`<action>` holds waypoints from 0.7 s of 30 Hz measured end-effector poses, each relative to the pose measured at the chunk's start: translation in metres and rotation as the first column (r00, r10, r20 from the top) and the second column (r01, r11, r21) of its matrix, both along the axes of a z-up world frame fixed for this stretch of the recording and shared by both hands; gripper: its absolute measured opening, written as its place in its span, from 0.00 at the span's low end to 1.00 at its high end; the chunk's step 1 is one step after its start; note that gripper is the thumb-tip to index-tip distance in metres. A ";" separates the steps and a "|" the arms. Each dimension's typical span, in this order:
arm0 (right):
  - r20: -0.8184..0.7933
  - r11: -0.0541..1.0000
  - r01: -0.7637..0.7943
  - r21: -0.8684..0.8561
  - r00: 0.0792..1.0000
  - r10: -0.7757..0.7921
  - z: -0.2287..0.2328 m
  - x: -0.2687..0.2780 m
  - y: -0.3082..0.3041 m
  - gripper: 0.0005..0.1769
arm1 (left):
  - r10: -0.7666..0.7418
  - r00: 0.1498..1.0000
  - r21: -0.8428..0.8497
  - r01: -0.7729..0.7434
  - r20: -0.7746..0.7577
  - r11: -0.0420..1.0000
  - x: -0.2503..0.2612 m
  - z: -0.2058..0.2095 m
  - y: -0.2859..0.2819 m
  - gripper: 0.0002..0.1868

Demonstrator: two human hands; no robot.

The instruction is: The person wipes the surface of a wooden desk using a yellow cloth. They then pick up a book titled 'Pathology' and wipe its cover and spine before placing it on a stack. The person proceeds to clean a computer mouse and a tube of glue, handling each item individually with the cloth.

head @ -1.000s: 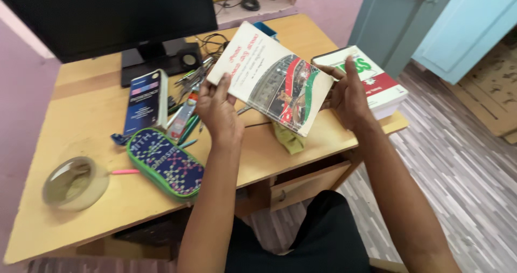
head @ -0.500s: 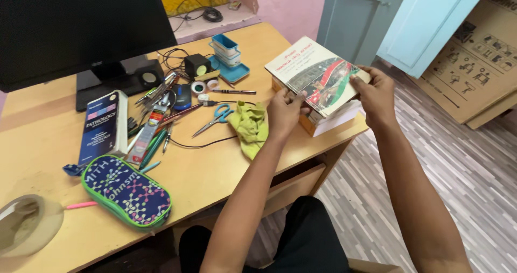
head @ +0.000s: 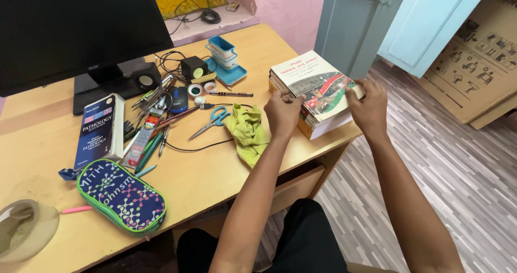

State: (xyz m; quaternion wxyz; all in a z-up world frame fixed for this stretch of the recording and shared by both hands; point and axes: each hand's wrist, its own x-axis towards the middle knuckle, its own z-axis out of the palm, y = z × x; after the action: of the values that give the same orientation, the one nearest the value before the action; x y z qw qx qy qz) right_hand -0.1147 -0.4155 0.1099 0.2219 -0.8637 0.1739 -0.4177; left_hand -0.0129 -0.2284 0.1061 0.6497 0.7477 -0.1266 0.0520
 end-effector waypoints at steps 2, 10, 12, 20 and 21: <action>0.005 1.000 0.005 -0.005 1.000 -0.004 -0.007 0.002 -0.003 0.18 | -0.003 0.999 -0.010 0.003 -0.043 1.000 0.001 -0.002 0.000 0.24; 0.042 0.994 0.085 -0.063 0.996 -0.083 -0.020 0.007 0.004 0.19 | -0.047 0.998 0.001 0.047 0.030 0.999 -0.014 0.009 0.008 0.13; -0.007 0.994 0.104 -0.024 0.995 -0.104 -0.020 0.007 0.006 0.18 | -0.052 0.998 0.029 0.051 0.037 0.998 -0.016 0.012 0.010 0.12; -0.159 0.996 0.089 0.023 0.984 -0.084 -0.027 0.013 -0.010 0.21 | -0.044 0.997 0.027 0.043 0.070 0.999 -0.011 0.007 0.005 0.11; -0.173 0.995 0.095 0.016 0.981 -0.091 -0.027 0.013 -0.011 0.22 | -0.044 0.997 0.023 0.043 0.069 0.999 -0.012 0.006 0.005 0.11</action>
State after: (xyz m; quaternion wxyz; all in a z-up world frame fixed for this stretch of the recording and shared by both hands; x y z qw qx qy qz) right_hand -0.1020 -0.4263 0.0830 0.1968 -0.8848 0.2375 -0.3494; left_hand -0.0245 -0.2238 0.1126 0.6378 0.7495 -0.1659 0.0625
